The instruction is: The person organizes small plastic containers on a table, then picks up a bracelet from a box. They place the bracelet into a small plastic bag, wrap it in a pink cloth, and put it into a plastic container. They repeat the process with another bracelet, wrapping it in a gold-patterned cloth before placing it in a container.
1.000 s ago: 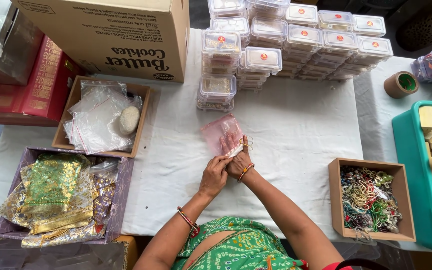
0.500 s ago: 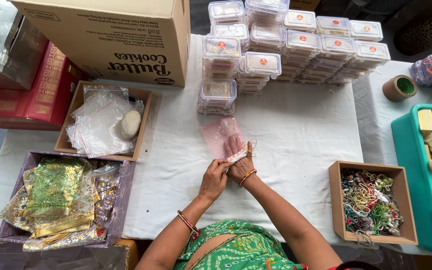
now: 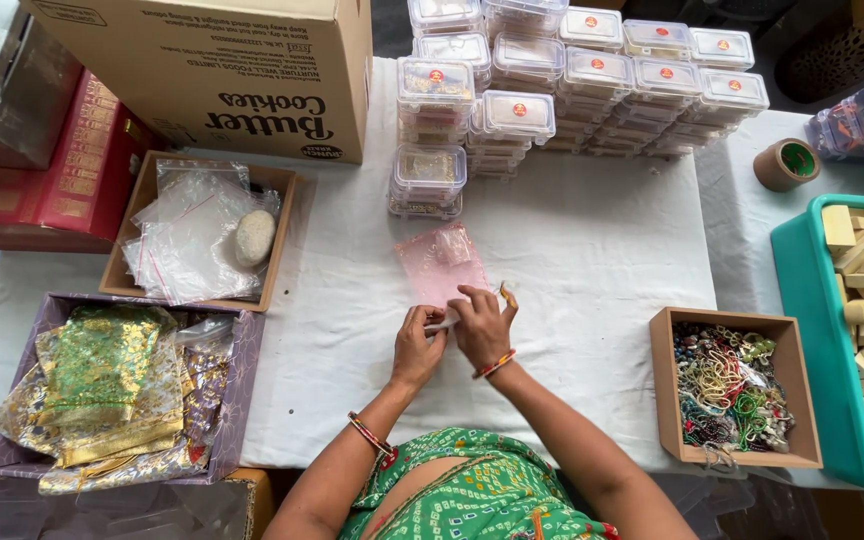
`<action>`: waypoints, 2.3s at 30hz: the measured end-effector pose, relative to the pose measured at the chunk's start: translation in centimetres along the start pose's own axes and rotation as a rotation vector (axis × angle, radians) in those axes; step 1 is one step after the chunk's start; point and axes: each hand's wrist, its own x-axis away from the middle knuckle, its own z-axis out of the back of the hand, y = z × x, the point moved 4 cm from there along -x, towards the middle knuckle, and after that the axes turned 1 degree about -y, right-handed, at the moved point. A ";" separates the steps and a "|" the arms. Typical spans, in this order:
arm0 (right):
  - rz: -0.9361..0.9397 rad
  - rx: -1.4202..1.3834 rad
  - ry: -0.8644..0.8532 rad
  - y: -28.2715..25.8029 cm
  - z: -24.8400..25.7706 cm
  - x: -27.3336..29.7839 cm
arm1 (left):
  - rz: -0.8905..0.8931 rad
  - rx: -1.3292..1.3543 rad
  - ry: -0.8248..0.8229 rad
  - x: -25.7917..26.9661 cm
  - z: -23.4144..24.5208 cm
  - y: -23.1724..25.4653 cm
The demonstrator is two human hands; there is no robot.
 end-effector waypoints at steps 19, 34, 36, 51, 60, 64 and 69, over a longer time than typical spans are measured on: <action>-0.485 -0.980 -0.400 6.3 8.2 -10.1 | 0.316 1.085 -0.199 -1.8 3.3 -2.1; -0.767 -0.553 -0.520 14.0 -1.8 3.5 | 0.348 -0.547 -0.186 -2.8 3.7 -4.5; -0.766 -0.615 -0.485 16.0 -3.7 4.2 | 0.365 -0.544 -0.213 -3.6 3.5 -4.7; -1.095 -0.638 -0.618 16.1 2.6 -3.5 | 0.267 -0.706 -0.310 -3.3 3.3 -3.1; -0.301 -0.346 -0.452 12.6 -1.3 -0.2 | 0.329 -0.698 -0.321 -3.9 2.8 -2.6; -0.116 -0.527 -0.747 2.7 -3.0 1.7 | 0.263 -0.632 -0.283 -3.9 3.1 -4.5; -0.384 -0.438 -0.772 1.6 -3.7 3.0 | 0.258 -0.536 -0.272 -3.6 3.4 -5.9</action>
